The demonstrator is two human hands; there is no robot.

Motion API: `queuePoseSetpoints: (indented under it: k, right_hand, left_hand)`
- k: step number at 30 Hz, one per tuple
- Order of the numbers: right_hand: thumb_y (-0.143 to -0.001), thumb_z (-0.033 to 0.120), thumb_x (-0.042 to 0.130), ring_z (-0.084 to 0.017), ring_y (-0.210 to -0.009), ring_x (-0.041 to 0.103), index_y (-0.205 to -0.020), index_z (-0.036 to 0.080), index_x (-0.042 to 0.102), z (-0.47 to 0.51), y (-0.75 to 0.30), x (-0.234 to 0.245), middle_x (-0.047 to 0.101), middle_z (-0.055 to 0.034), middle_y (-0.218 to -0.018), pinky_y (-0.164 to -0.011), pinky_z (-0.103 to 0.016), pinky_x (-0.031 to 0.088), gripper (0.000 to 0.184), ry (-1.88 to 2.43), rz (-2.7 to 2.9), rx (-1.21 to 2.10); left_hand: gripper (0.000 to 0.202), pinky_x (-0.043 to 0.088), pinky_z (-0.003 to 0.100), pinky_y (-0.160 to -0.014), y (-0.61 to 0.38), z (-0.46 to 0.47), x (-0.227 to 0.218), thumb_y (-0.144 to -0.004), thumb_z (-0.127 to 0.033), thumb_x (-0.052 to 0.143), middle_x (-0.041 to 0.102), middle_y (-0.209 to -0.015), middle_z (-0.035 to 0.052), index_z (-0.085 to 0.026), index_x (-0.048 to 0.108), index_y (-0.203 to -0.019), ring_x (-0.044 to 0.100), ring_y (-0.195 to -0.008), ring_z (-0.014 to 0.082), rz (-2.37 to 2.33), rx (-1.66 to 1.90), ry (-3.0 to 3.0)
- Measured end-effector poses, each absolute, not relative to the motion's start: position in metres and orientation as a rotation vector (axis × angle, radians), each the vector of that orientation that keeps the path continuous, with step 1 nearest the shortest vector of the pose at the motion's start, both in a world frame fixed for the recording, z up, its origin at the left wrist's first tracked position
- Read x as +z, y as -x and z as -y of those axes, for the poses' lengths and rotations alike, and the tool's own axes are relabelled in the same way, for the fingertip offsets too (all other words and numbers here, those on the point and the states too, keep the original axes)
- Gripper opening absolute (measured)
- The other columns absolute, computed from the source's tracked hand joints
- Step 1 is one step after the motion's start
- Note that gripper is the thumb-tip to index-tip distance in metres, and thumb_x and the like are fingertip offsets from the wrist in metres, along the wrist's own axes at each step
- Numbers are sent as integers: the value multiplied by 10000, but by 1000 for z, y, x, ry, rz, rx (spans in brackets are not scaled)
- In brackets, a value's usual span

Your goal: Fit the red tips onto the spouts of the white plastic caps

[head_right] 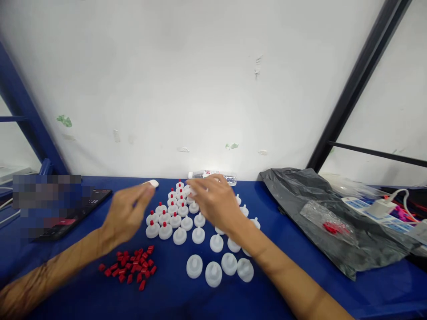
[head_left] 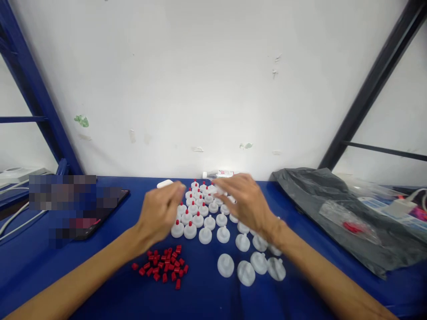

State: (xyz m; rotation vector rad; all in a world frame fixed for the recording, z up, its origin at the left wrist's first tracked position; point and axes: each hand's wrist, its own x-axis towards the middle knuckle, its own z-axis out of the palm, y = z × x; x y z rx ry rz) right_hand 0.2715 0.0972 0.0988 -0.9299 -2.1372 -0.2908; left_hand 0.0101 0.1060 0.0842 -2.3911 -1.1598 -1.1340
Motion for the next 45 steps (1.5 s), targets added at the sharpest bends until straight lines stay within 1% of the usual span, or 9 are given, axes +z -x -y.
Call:
queuePoseSetpoints:
  k: [3,6,8,10,15,21,26,31,45]
  right_hand:
    - [-970,272,613,-278,-970,690,-1226,228,635,-113,-299,102,745,-82,-1134,-888,-451,485,261,1114,1994,-295]
    - [-977,258,566,-209,-707,664,-1199,259,614,-122,-311,100,736,-4,-883,-694,-356,476,228,1221,1970,-224]
    - [-980,248,540,-187,-627,629,-1182,267,602,-124,-310,97,700,35,-771,-640,-326,448,212,1246,1996,-171]
    - [-971,261,558,-188,-643,630,-1138,266,611,-124,-308,93,702,34,-786,-657,-324,449,176,1249,2030,-128]
    - [-946,355,631,-247,-964,662,-1072,251,683,-129,-308,88,703,-63,-1101,-833,-371,479,172,1233,2099,-43]
    - [-925,337,668,-194,-916,675,-1021,265,671,-123,-312,102,735,6,-982,-829,-333,490,120,1159,2226,244]
    - [-869,414,743,-183,-915,653,-869,263,736,-112,-317,118,737,9,-970,-784,-295,473,152,1094,2363,485]
    - [-828,495,767,-131,-665,558,-821,279,795,-106,-317,123,739,40,-778,-592,-267,399,217,1078,2516,703]
    - [-803,386,779,-142,-736,637,-849,264,799,-108,-314,116,781,38,-819,-638,-241,464,132,1136,2560,719]
  left_hand:
    - [233,522,274,-569,9,-121,93,-997,-365,596,596,-724,-49,-158,625,-894,567,-572,111,1445,-1002,2328]
    - [223,568,342,-691,21,-137,96,-988,-374,606,650,-817,-13,-161,642,-935,643,-719,156,1544,-722,2414]
    - [224,578,380,-753,24,-144,94,-980,-383,614,674,-890,9,-163,649,-972,665,-807,180,1561,-554,2488]
    - [233,579,396,-780,25,-148,90,-977,-393,616,682,-939,22,-164,649,-1006,670,-841,190,1569,-424,2546]
    - [256,583,380,-749,30,-152,83,-975,-415,618,687,-906,15,-162,656,-986,670,-787,176,1564,-99,2667]
    - [272,585,364,-729,35,-155,78,-979,-431,610,689,-859,3,-166,663,-948,671,-744,166,1553,124,2727]
    - [270,587,381,-754,35,-156,74,-976,-427,615,695,-902,14,-162,662,-977,677,-787,178,1561,150,2731]
    - [264,591,384,-756,35,-157,71,-974,-420,620,698,-925,20,-161,660,-1001,680,-796,178,1565,151,2735]
    - [245,573,367,-733,23,-142,92,-989,-410,592,672,-889,4,-173,645,-1021,654,-759,171,1455,-283,2887]
